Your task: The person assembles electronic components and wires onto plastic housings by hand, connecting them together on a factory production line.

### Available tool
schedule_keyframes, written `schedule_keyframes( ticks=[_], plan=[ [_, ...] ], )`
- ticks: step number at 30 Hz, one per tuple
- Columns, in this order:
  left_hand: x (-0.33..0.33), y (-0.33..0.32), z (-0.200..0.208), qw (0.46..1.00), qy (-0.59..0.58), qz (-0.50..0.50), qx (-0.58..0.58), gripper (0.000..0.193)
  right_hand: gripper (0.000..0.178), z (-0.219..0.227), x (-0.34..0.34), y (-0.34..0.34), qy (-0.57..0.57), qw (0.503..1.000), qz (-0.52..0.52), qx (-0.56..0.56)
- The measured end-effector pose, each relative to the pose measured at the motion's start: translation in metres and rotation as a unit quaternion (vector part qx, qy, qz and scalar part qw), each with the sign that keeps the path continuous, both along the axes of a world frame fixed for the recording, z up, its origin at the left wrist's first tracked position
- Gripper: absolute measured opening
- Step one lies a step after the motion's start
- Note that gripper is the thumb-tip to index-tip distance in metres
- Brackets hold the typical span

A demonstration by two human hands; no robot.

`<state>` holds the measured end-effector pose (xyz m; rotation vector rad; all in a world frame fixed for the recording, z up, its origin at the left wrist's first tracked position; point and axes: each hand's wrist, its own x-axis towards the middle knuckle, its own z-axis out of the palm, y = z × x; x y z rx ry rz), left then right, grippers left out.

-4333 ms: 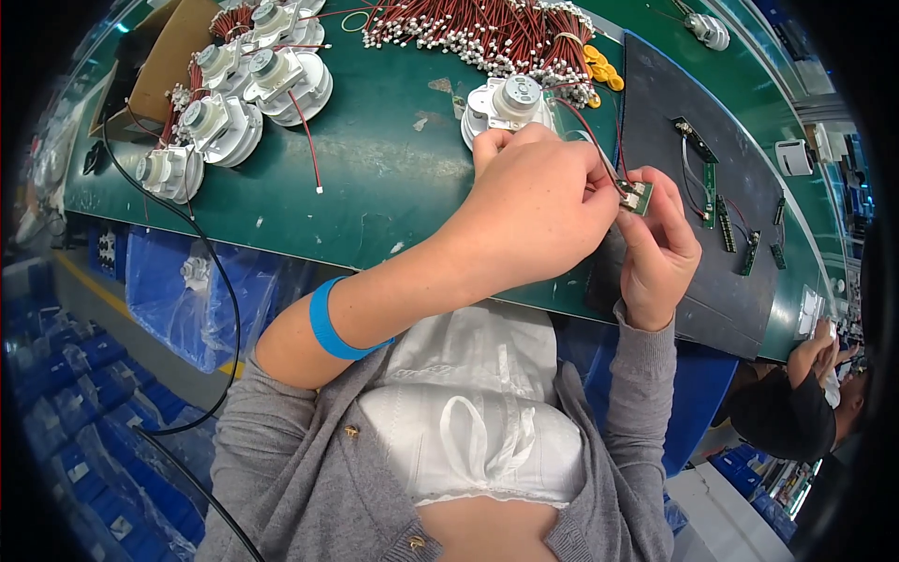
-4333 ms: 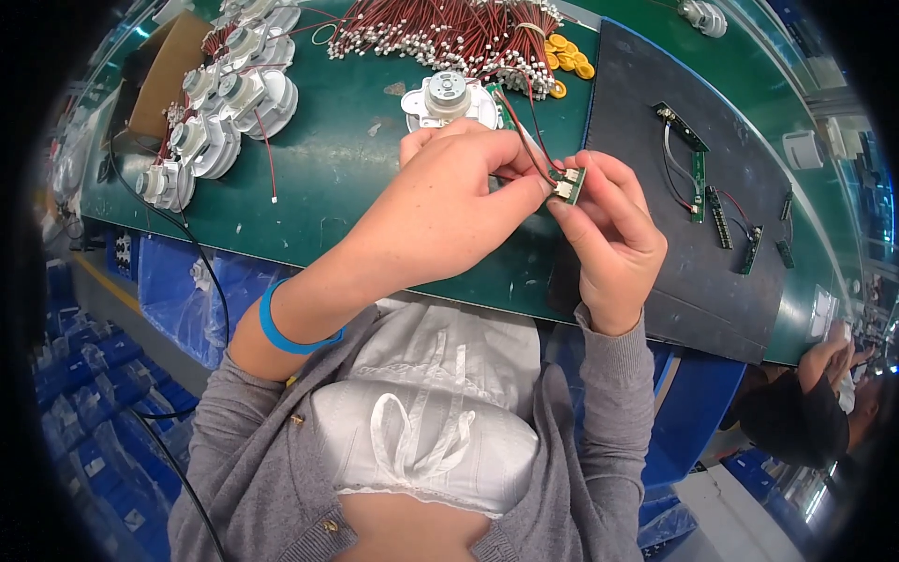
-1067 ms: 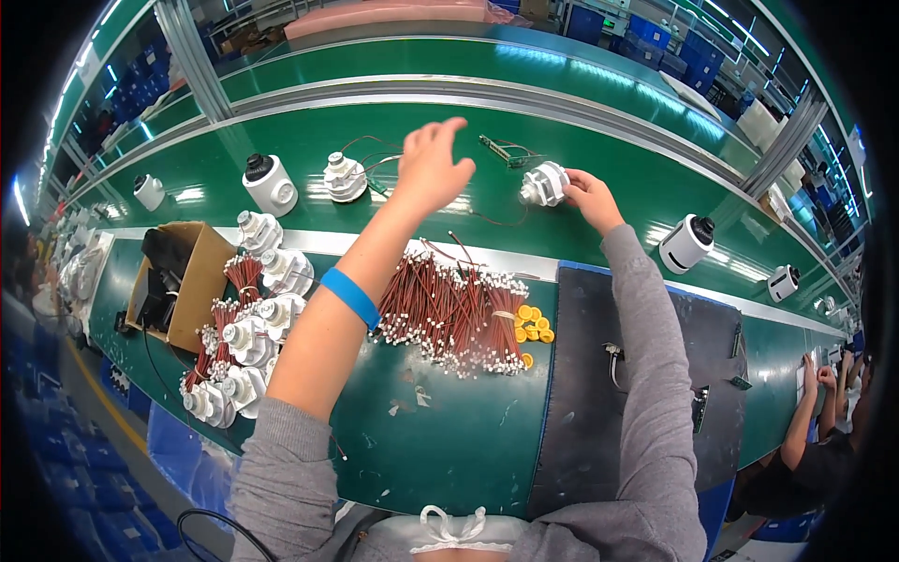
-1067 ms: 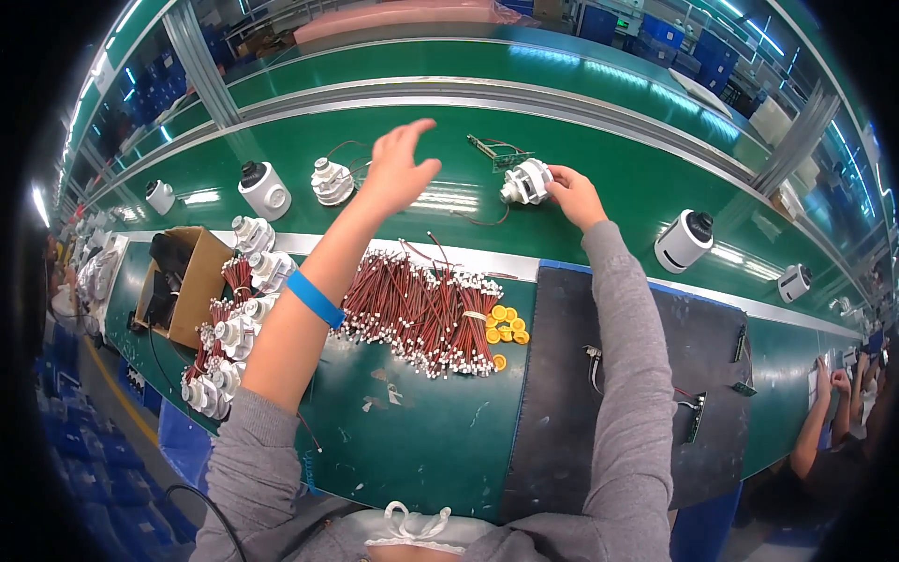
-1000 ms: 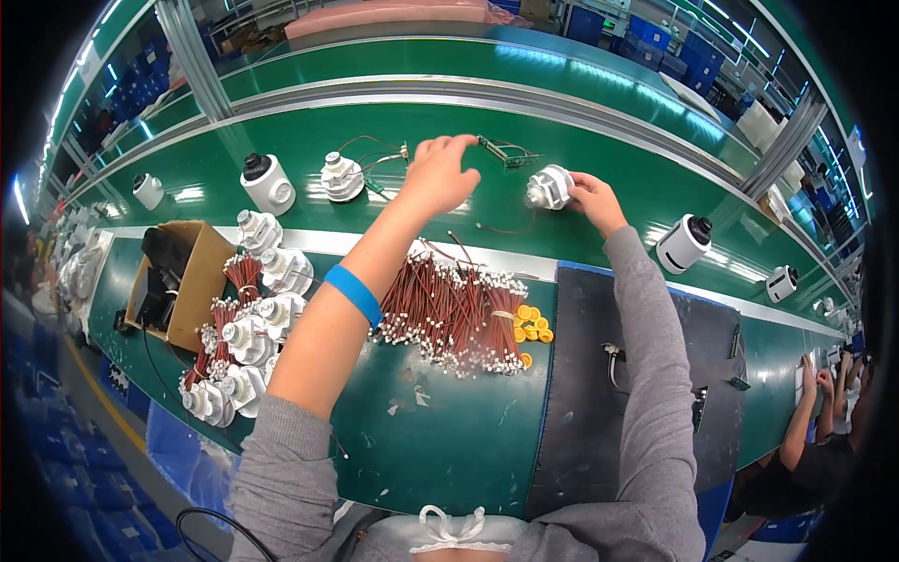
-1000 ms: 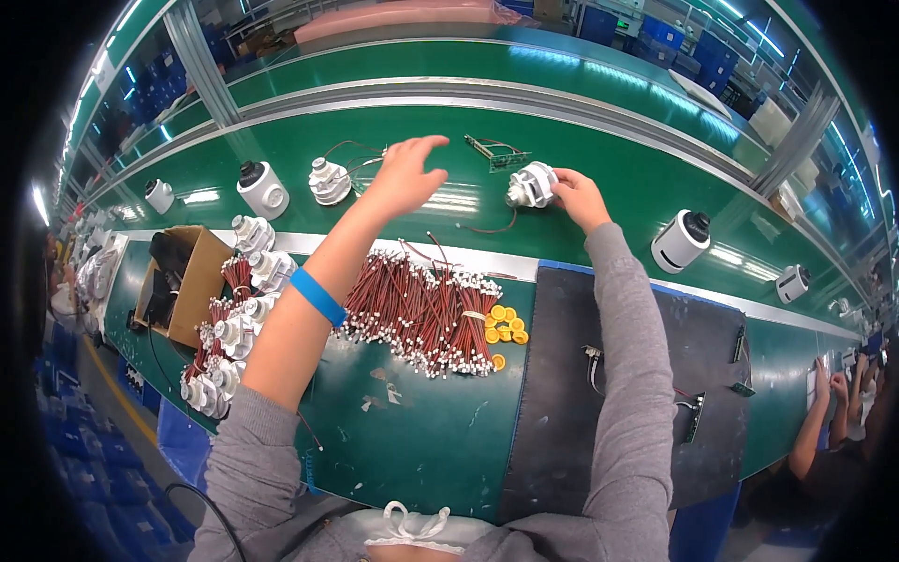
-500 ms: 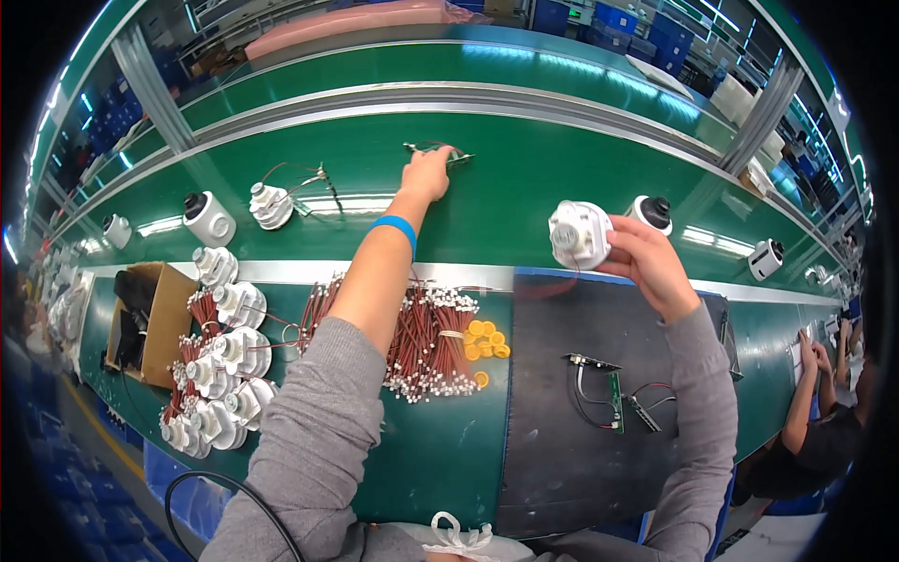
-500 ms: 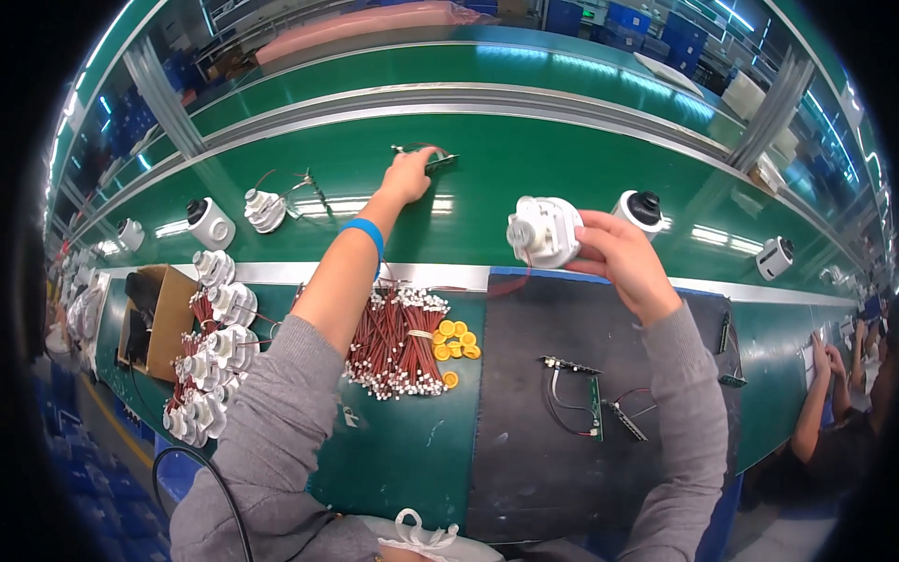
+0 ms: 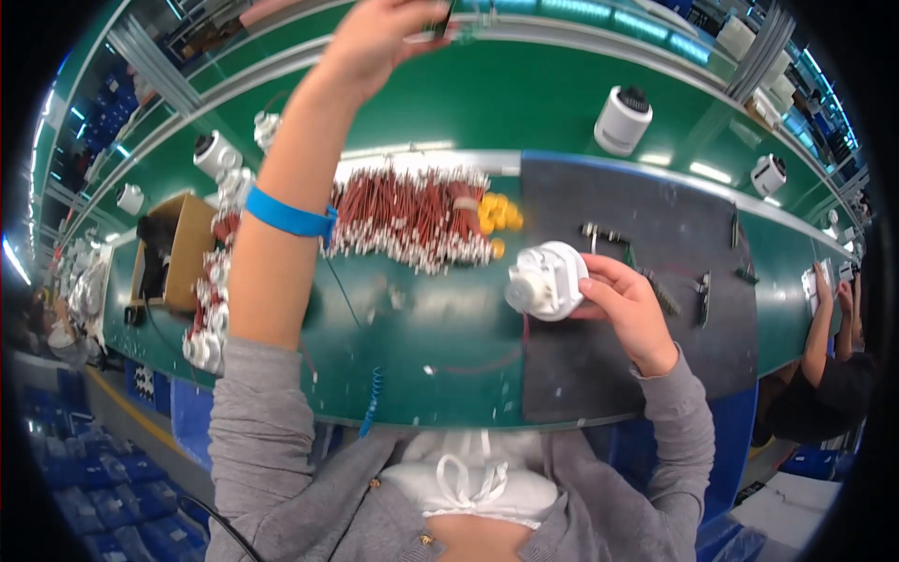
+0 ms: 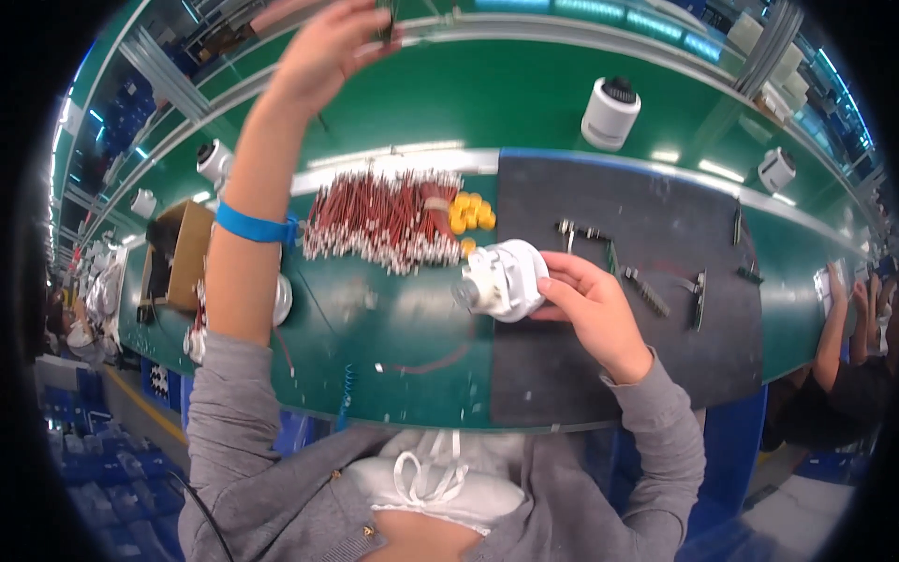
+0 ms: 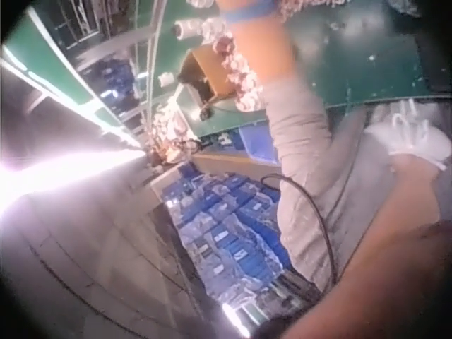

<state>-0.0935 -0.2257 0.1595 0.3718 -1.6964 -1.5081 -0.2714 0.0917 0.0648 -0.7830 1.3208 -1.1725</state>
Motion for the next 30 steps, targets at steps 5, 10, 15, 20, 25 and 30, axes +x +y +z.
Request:
schedule_keyframes(
  ticks=[5, 10, 15, 20, 25, 30],
  plan=[
    [0.073, 0.175, 0.018, 0.994, 0.013, -0.101, 0.032, 0.028, 0.042, -0.054, 0.100, 0.082, 0.045, 0.989, -0.089, -0.111],
    [0.114, 0.283, 0.001, 0.986, -0.083, -0.138, 0.032, 0.032, 0.051, -0.070, 0.153, 0.121, 0.390, 0.899, -0.075, -0.186],
    [0.153, 0.331, -0.030, 0.984, -0.108, -0.142, -0.011, 0.035, 0.041, -0.036, 0.169, 0.145, 0.418, 0.890, -0.099, -0.152],
    [0.165, 0.343, -0.049, 0.983, -0.099, -0.151, 0.032, 0.037, 0.040, -0.008, 0.127, 0.188, 0.245, 0.953, -0.157, -0.078],
    [0.138, 0.351, -0.084, 0.962, -0.140, -0.218, 0.088, 0.031, 0.072, -0.003, 0.150, 0.179, 0.513, 0.802, -0.148, -0.266],
    [0.117, 0.355, -0.097, 0.971, -0.176, -0.162, -0.026, 0.034, 0.054, -0.013, 0.120, 0.169, 0.413, 0.851, -0.114, -0.302]
  ],
)
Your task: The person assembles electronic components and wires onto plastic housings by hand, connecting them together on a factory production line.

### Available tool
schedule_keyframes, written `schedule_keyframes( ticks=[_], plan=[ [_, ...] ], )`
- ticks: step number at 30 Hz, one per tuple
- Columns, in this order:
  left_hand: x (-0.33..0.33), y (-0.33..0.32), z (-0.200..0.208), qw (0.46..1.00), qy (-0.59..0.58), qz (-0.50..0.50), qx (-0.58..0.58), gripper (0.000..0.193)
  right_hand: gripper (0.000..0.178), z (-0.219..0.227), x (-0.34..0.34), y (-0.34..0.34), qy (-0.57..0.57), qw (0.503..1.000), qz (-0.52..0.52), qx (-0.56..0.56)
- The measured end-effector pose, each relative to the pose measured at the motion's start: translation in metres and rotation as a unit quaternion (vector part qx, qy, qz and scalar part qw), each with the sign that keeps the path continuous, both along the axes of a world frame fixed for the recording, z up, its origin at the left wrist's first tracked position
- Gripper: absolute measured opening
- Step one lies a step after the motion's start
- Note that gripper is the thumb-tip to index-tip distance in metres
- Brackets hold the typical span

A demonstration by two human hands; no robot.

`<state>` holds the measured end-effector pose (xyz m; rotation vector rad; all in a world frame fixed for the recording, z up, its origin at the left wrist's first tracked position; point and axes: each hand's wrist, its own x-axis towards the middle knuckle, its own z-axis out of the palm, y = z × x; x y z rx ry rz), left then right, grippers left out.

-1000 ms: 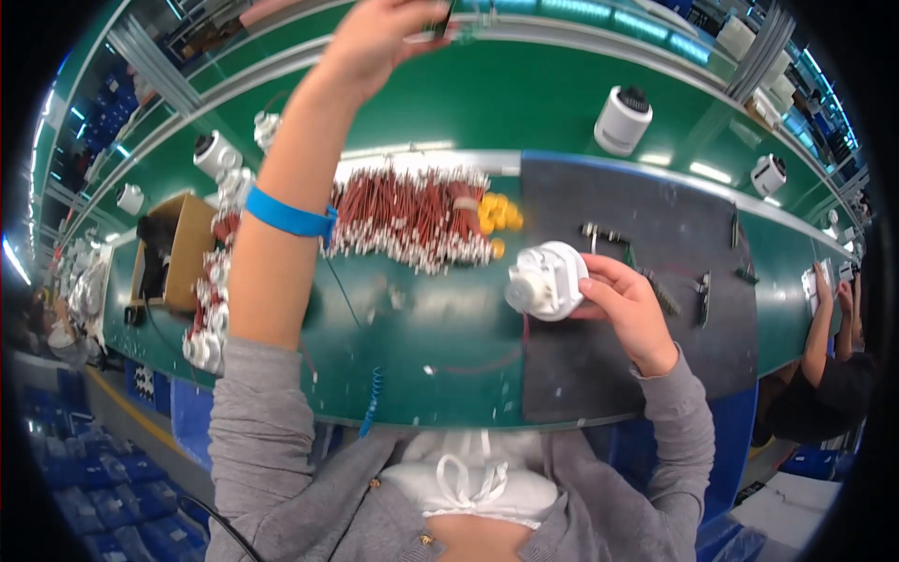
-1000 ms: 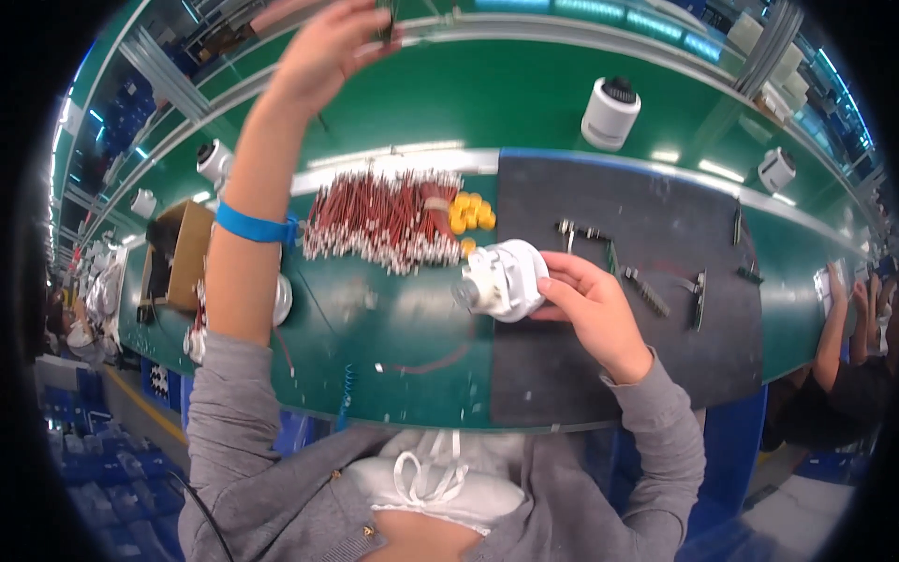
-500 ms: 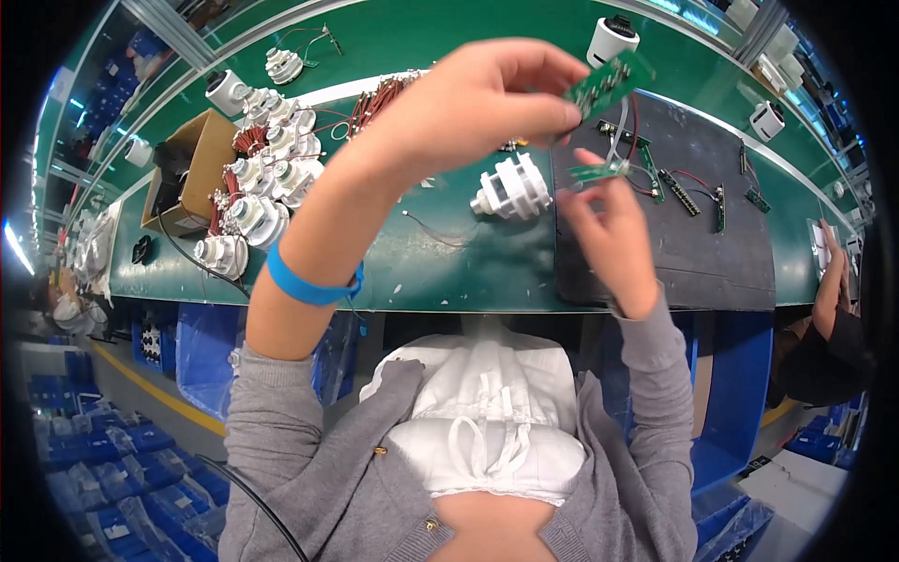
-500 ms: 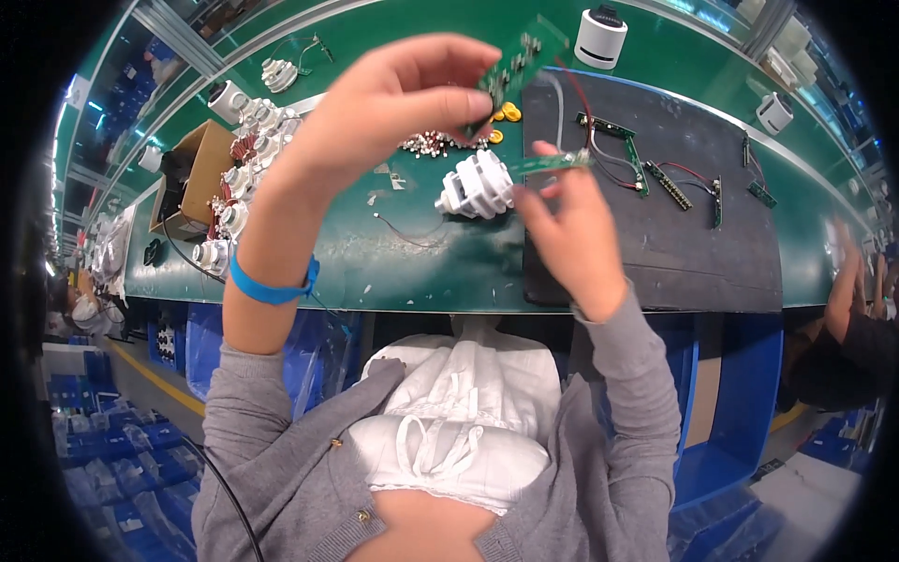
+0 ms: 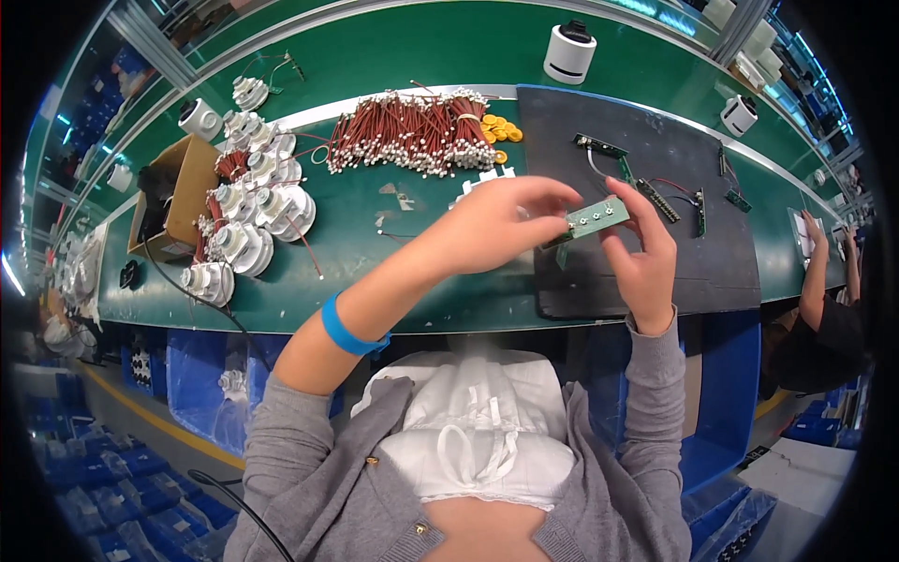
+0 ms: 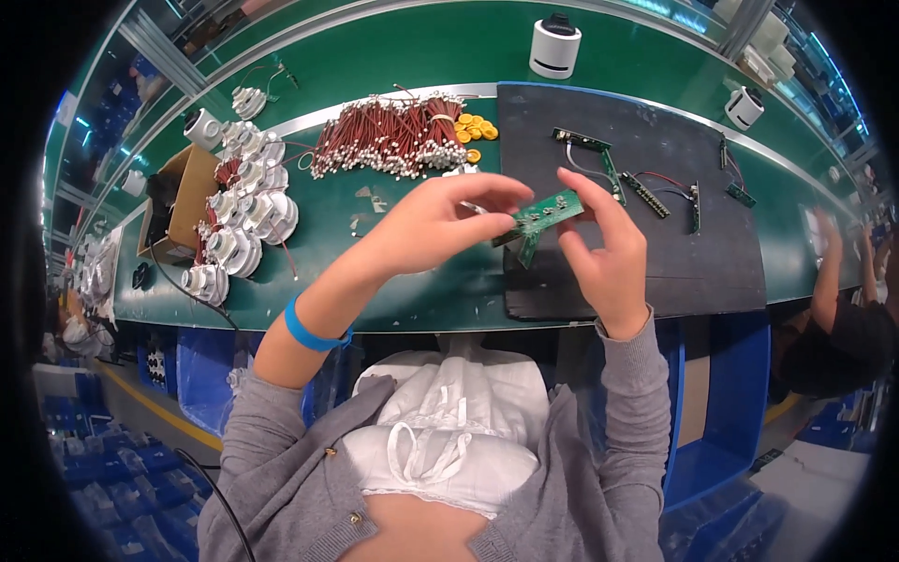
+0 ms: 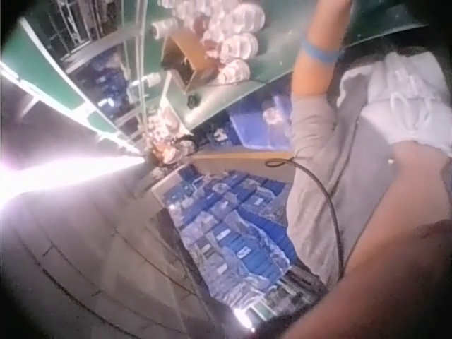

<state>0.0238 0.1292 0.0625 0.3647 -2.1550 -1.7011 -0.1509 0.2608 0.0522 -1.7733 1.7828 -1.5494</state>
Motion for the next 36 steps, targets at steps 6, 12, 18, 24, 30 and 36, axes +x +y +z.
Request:
schedule_keyframes(
  ticks=[6, 12, 18, 24, 30, 36],
  plan=[
    [0.026, -0.058, -0.041, 0.919, -0.080, 0.085, -0.378, 0.065, 0.032, 0.003, -0.057, -0.010, -0.155, 0.979, -0.065, 0.114],
    [0.026, -0.057, -0.056, 0.965, -0.074, 0.066, -0.242, 0.064, 0.038, 0.021, -0.087, -0.045, -0.217, 0.920, -0.096, 0.313],
    [0.041, -0.041, -0.033, 0.949, -0.153, 0.164, -0.219, 0.056, 0.056, 0.025, -0.079, -0.053, 0.116, 0.973, -0.140, 0.141],
    [0.095, -0.057, -0.011, 0.978, -0.192, 0.016, 0.084, 0.060, 0.054, 0.004, 0.067, -0.082, 0.264, 0.948, 0.160, 0.083],
    [0.143, -0.075, 0.006, 0.939, -0.162, 0.071, 0.295, 0.050, 0.028, -0.036, 0.091, -0.130, 0.024, 0.964, 0.186, 0.187],
    [0.155, -0.063, -0.021, 0.942, -0.106, 0.154, -0.277, 0.053, 0.022, -0.026, 0.115, -0.171, 0.134, 0.959, 0.176, 0.175]
  ],
)
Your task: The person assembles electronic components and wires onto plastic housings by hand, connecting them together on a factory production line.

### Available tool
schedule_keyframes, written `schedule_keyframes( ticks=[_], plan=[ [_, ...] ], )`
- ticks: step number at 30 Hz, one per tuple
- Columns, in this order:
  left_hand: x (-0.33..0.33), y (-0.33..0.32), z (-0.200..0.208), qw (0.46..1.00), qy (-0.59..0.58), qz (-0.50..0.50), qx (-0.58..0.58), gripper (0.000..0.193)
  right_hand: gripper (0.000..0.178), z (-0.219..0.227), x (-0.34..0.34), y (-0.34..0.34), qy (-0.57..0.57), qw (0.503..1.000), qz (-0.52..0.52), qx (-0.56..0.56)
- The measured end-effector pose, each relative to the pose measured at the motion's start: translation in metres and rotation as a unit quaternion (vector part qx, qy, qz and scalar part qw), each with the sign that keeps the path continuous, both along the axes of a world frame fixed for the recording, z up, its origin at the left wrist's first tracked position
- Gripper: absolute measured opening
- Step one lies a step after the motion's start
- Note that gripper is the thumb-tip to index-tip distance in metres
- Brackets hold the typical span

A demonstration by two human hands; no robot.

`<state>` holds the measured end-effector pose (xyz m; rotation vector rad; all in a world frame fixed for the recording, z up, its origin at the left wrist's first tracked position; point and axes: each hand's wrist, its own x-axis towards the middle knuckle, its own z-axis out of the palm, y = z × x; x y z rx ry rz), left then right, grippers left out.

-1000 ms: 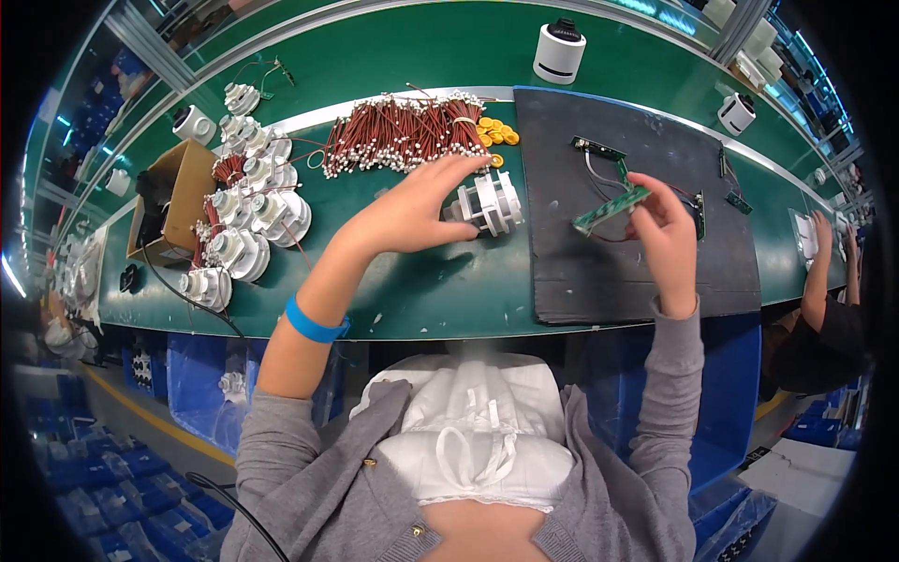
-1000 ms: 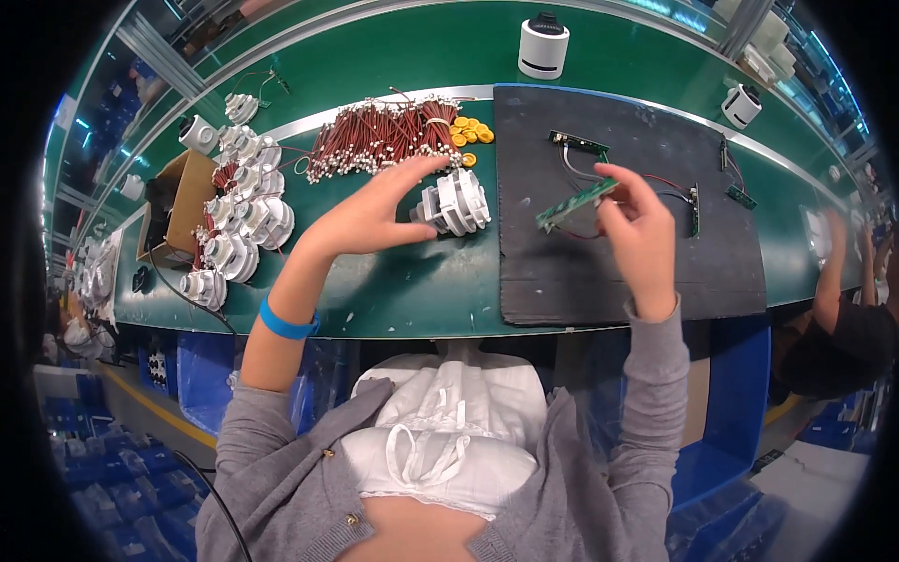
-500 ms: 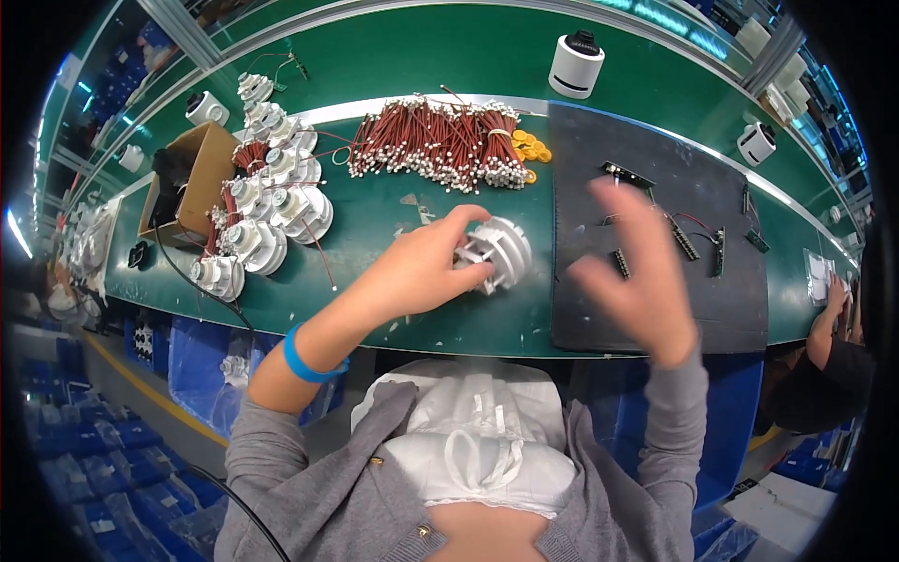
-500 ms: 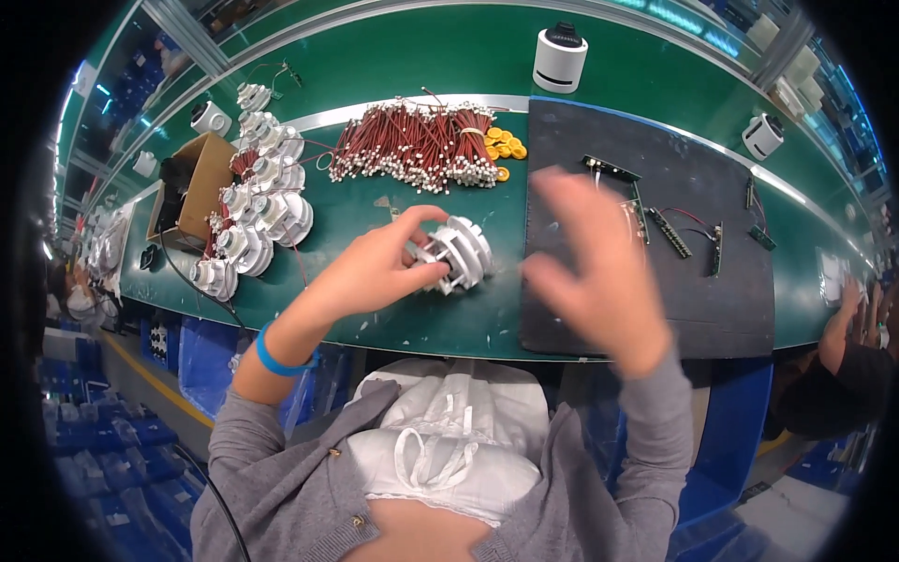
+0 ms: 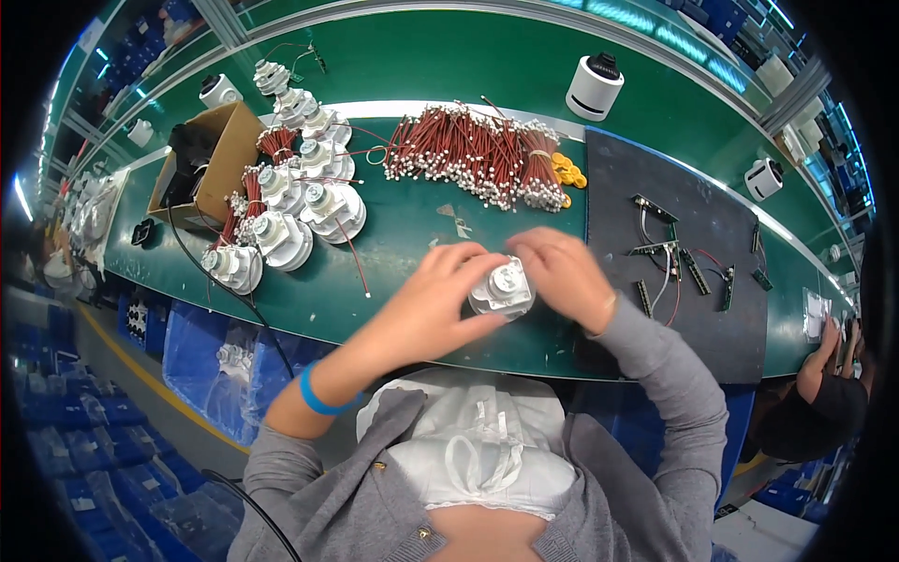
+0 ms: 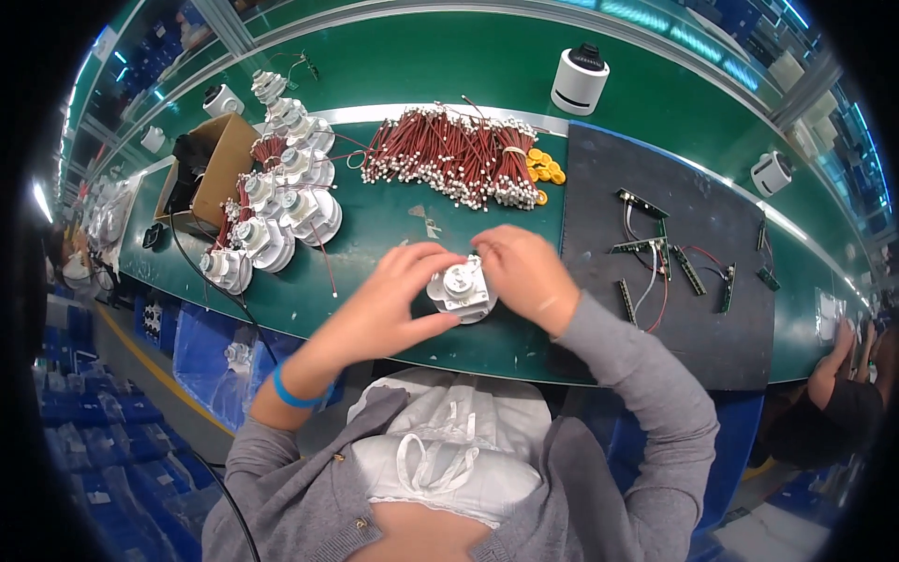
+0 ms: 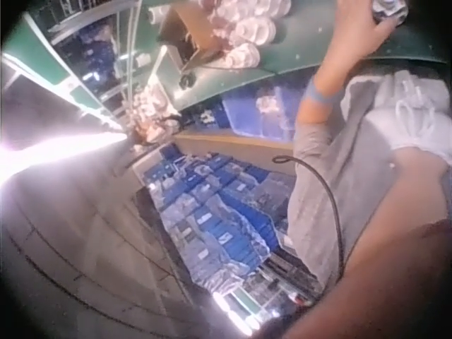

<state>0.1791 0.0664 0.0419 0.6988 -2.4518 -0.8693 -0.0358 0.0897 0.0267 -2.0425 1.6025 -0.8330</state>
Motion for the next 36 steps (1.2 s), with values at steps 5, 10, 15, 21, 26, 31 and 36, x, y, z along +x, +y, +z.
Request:
schedule_keyframes(
  ticks=[5, 10, 15, 21, 26, 31, 36],
  plan=[
    [0.016, -0.014, -0.010, 0.994, 0.039, 0.046, 0.086, 0.047, 0.023, 0.054, -0.010, -0.126, 0.158, 0.979, -0.108, -0.066],
    [0.012, -0.036, 0.000, 0.994, 0.013, 0.038, 0.100, 0.048, 0.025, 0.002, -0.019, -0.266, 0.342, 0.928, -0.148, 0.018],
    [0.026, -0.050, -0.012, 0.991, 0.021, 0.048, 0.120, 0.054, 0.024, -0.023, 0.011, -0.307, 0.336, 0.929, -0.148, 0.042],
    [0.031, -0.049, -0.044, 0.990, 0.044, 0.017, 0.135, 0.074, 0.031, -0.019, -0.007, -0.302, 0.287, 0.953, -0.102, -0.002],
    [0.033, -0.038, -0.044, 0.988, 0.066, -0.009, 0.137, 0.075, 0.029, -0.026, 0.000, -0.290, 0.339, 0.934, -0.093, 0.068],
    [0.028, -0.030, -0.035, 0.972, 0.113, -0.006, 0.205, 0.069, 0.021, -0.029, 0.014, -0.285, 0.381, 0.918, -0.108, -0.015],
    [0.001, -0.023, -0.030, 0.967, 0.120, -0.003, 0.226, 0.064, 0.026, 0.010, -0.024, -0.268, 0.118, 0.967, -0.165, -0.152]
  ],
)
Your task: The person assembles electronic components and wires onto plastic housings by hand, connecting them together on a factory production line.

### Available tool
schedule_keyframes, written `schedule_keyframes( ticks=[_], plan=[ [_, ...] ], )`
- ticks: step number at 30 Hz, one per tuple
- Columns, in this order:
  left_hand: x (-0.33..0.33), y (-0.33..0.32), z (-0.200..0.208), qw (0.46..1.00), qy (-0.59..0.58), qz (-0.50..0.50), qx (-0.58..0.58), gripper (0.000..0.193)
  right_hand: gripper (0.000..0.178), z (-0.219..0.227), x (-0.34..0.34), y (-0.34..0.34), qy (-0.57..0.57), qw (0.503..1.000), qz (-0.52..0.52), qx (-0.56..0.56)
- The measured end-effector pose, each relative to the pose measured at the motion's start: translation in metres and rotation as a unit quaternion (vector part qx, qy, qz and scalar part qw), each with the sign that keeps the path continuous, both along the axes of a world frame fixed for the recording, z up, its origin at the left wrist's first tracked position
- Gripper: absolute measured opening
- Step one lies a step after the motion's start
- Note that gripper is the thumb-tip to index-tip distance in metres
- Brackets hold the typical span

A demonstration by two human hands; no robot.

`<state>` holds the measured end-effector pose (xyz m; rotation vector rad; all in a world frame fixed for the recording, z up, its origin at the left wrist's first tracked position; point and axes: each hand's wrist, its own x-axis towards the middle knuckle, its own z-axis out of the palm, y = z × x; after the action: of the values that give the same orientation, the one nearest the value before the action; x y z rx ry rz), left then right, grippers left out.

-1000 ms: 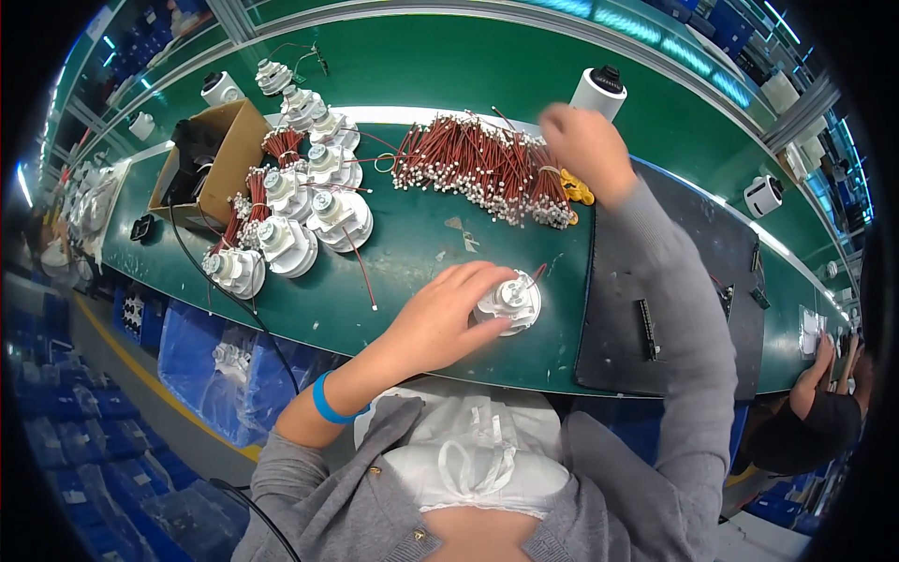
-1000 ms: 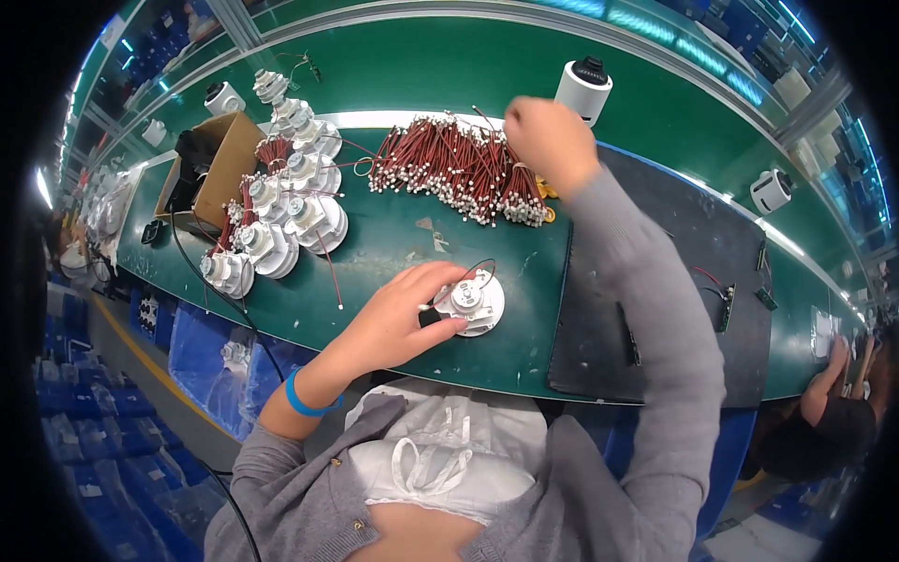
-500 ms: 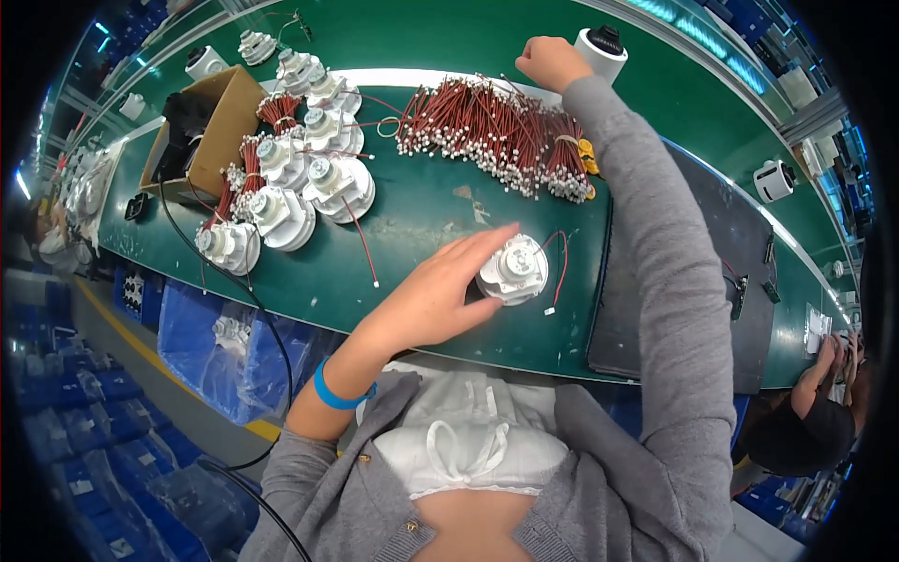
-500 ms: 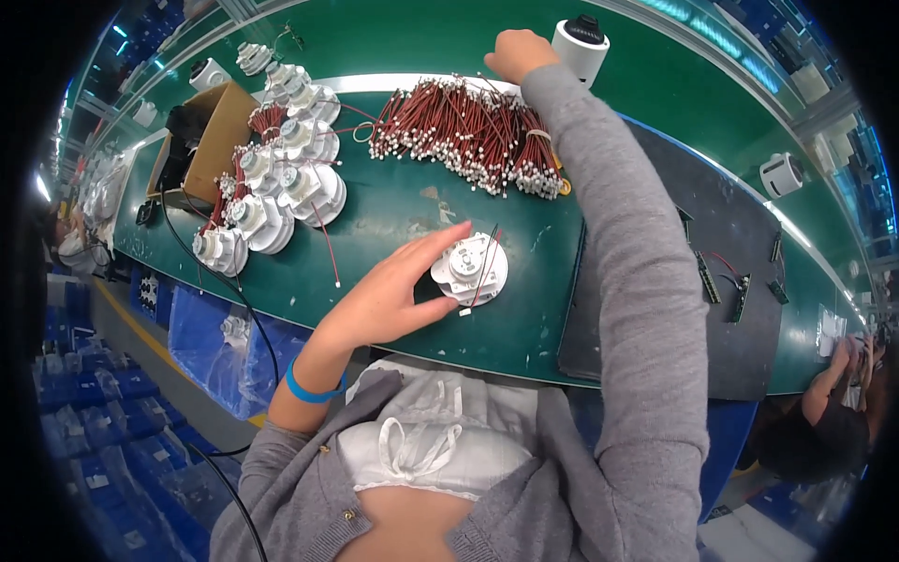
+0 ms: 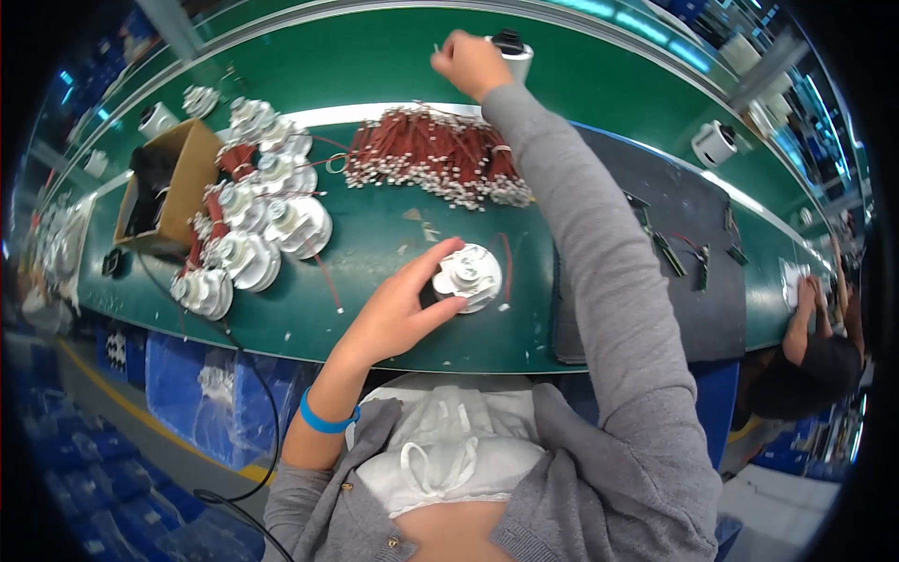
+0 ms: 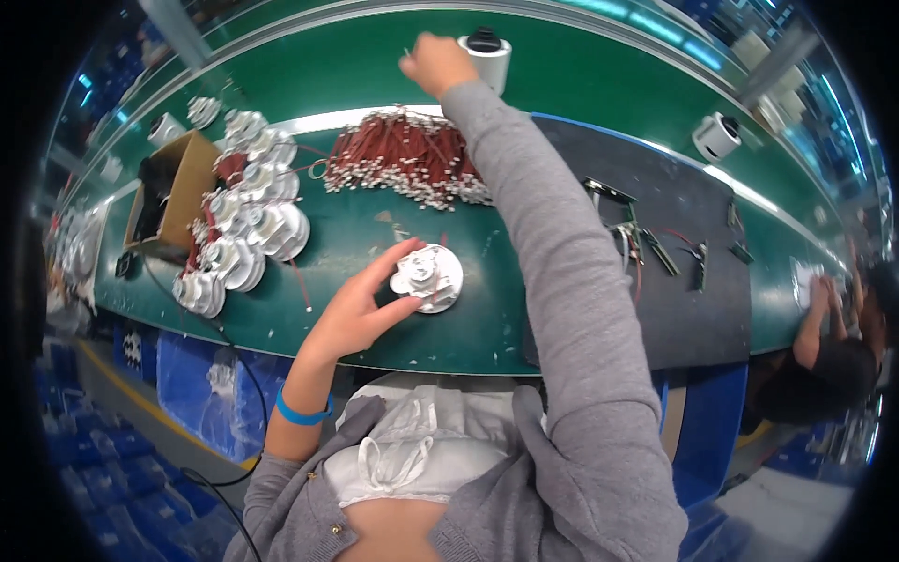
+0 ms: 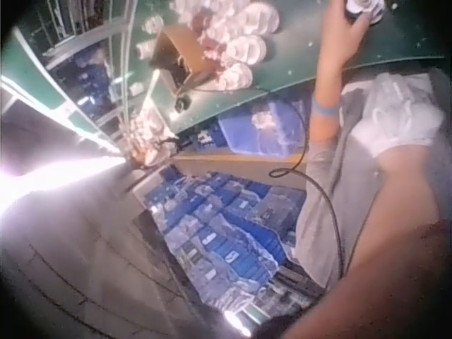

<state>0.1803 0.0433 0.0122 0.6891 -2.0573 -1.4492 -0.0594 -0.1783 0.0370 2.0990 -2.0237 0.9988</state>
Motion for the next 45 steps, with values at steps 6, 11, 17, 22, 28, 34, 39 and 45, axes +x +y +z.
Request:
schedule_keyframes(
  ticks=[6, 11, 17, 22, 28, 34, 39, 45],
  plan=[
    [0.006, 0.012, -0.044, 0.995, 0.045, 0.059, 0.063, 0.059, 0.019, 0.102, 0.002, 0.161, -0.267, 0.951, 0.098, -0.121],
    [0.009, 0.029, -0.044, 0.972, 0.144, 0.070, 0.172, 0.051, 0.013, 0.019, 0.052, 0.314, -0.407, 0.910, 0.048, 0.069],
    [0.003, 0.052, -0.045, 0.959, 0.199, 0.083, 0.184, 0.054, 0.012, -0.039, 0.093, 0.357, -0.477, 0.876, 0.009, 0.077],
    [-0.002, 0.065, -0.051, 0.962, 0.194, 0.102, 0.165, 0.054, 0.010, -0.053, 0.099, 0.361, -0.409, 0.912, -0.023, 0.001],
    [-0.012, 0.069, -0.061, 0.965, 0.187, 0.102, 0.150, 0.053, 0.014, -0.060, 0.087, 0.358, -0.195, 0.978, -0.016, -0.076],
    [-0.024, 0.071, -0.070, 0.964, 0.177, 0.115, 0.163, 0.052, 0.010, -0.066, 0.080, 0.360, -0.159, 0.982, -0.028, -0.099],
    [-0.032, 0.074, -0.080, 0.967, 0.175, 0.132, 0.128, 0.053, 0.004, -0.071, 0.081, 0.360, -0.393, 0.918, -0.051, -0.027],
    [-0.042, 0.082, -0.083, 0.971, 0.155, 0.176, 0.041, 0.054, 0.009, -0.072, 0.075, 0.358, -0.486, 0.873, -0.038, 0.023]
  ],
)
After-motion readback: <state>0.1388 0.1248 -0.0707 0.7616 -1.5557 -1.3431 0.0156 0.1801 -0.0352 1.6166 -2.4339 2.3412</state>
